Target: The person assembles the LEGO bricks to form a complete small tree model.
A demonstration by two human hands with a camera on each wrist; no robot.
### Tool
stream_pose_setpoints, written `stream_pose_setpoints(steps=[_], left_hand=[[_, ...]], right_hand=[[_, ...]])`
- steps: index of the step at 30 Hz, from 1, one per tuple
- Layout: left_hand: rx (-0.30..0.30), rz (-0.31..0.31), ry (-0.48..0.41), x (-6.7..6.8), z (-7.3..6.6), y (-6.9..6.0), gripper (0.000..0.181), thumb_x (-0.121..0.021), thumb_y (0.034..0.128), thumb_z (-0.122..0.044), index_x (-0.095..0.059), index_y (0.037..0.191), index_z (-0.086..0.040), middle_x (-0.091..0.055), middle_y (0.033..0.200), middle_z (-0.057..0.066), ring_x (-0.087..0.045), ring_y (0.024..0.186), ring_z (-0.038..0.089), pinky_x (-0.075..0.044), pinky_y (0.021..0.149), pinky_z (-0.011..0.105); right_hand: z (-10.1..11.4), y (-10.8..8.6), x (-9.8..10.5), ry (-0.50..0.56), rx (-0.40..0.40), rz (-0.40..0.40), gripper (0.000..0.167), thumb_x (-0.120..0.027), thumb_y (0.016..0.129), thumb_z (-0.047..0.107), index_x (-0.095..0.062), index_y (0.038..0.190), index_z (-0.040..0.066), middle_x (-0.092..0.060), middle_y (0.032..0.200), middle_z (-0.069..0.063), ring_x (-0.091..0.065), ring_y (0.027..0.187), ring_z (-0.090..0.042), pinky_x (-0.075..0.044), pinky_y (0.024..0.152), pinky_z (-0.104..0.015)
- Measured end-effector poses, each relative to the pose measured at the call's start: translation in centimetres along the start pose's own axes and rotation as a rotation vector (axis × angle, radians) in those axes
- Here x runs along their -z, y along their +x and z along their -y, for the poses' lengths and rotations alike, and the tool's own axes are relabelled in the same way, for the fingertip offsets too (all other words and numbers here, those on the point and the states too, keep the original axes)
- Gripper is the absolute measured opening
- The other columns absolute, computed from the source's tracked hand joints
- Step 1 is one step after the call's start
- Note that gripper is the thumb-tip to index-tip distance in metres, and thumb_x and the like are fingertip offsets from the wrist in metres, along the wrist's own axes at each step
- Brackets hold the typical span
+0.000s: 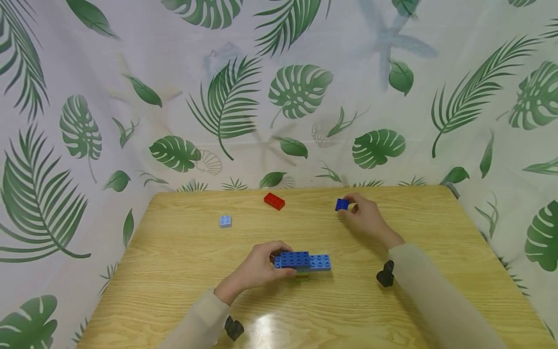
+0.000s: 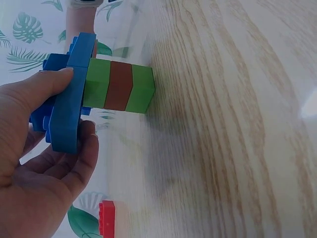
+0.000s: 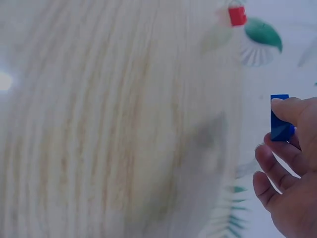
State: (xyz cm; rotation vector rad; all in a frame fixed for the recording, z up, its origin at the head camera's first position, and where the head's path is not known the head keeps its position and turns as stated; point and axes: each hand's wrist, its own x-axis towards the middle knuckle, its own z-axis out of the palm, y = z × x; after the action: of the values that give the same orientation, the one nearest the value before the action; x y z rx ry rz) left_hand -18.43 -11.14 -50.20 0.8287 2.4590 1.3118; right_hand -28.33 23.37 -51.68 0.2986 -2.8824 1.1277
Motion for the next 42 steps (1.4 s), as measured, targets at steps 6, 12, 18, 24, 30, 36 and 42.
stream_pose_setpoints(steps=[6, 12, 18, 24, 30, 36, 42], left_hand=[[-0.002, 0.0, 0.004, 0.2, -0.2, 0.1, 0.042, -0.087, 0.089, -0.027, -0.07, 0.125, -0.015, -0.073, 0.108, -0.003, -0.063, 0.09, 0.011, -0.053, 0.077, 0.023], [0.002, 0.004, 0.017, 0.2, -0.2, 0.1, 0.042, -0.086, 0.0899, -0.027, -0.07, 0.126, -0.014, -0.072, 0.11, -0.002, -0.061, 0.091, 0.009, -0.053, 0.079, 0.022], [0.01, 0.003, 0.001, 0.1, -0.2, 0.0, 0.041, -0.087, 0.0896, -0.027, -0.07, 0.125, -0.015, -0.072, 0.109, -0.004, -0.061, 0.091, 0.008, -0.053, 0.078, 0.023], [0.009, 0.0, -0.005, 0.1, -0.3, 0.0, 0.04, -0.087, 0.0895, -0.026, -0.071, 0.124, -0.015, -0.072, 0.109, -0.004, -0.061, 0.091, 0.008, -0.053, 0.077, 0.022], [0.012, -0.005, 0.009, 0.1, -0.4, 0.1, 0.04, -0.087, 0.0894, -0.026, -0.071, 0.124, -0.015, -0.072, 0.109, -0.003, -0.06, 0.091, 0.008, -0.053, 0.077, 0.022], [0.009, -0.005, 0.003, 0.1, -0.2, 0.1, 0.039, -0.087, 0.0897, -0.026, -0.07, 0.124, -0.016, -0.071, 0.106, -0.004, -0.06, 0.089, 0.009, -0.052, 0.076, 0.022], [0.015, 0.001, -0.011, 0.1, -0.2, 0.0, 0.04, -0.086, 0.0902, -0.028, -0.07, 0.125, -0.016, -0.071, 0.107, -0.004, -0.06, 0.09, 0.009, -0.052, 0.076, 0.022]], right_hand=[[2.2, -1.1, 0.5, -0.01, 0.062, 0.005, 0.041, -0.072, 0.101, 0.021, -0.06, 0.135, 0.001, -0.07, 0.117, -0.018, -0.06, 0.097, -0.028, -0.048, 0.074, -0.031], [3.7, -2.9, 0.7, 0.01, 0.086, 0.037, 0.04, -0.075, 0.099, 0.026, -0.063, 0.131, 0.005, -0.071, 0.116, -0.014, -0.062, 0.1, -0.028, -0.048, 0.071, -0.031], [5.1, -5.1, 0.6, 0.019, 0.126, 0.049, 0.037, -0.077, 0.098, 0.028, -0.067, 0.128, 0.01, -0.071, 0.108, -0.006, -0.061, 0.097, -0.023, -0.048, 0.073, -0.03], [6.2, -7.1, 0.0, 0.017, 0.166, 0.072, 0.033, -0.079, 0.097, 0.028, -0.069, 0.125, 0.013, -0.07, 0.102, 0.001, -0.06, 0.093, -0.018, -0.047, 0.073, -0.029], [7.0, -8.5, -0.5, 0.02, 0.218, 0.092, 0.032, -0.081, 0.095, 0.025, -0.069, 0.122, 0.014, -0.07, 0.101, 0.006, -0.062, 0.093, -0.02, -0.047, 0.075, -0.027], [7.5, -9.3, -1.0, 0.054, 0.269, 0.11, 0.033, -0.082, 0.093, 0.023, -0.07, 0.123, 0.015, -0.071, 0.108, 0.006, -0.064, 0.095, -0.024, -0.048, 0.077, -0.028], [7.7, -9.9, -1.6, 0.078, 0.297, 0.139, 0.033, -0.082, 0.094, 0.024, -0.07, 0.123, 0.015, -0.072, 0.11, 0.005, -0.064, 0.094, -0.025, -0.049, 0.076, -0.03]])
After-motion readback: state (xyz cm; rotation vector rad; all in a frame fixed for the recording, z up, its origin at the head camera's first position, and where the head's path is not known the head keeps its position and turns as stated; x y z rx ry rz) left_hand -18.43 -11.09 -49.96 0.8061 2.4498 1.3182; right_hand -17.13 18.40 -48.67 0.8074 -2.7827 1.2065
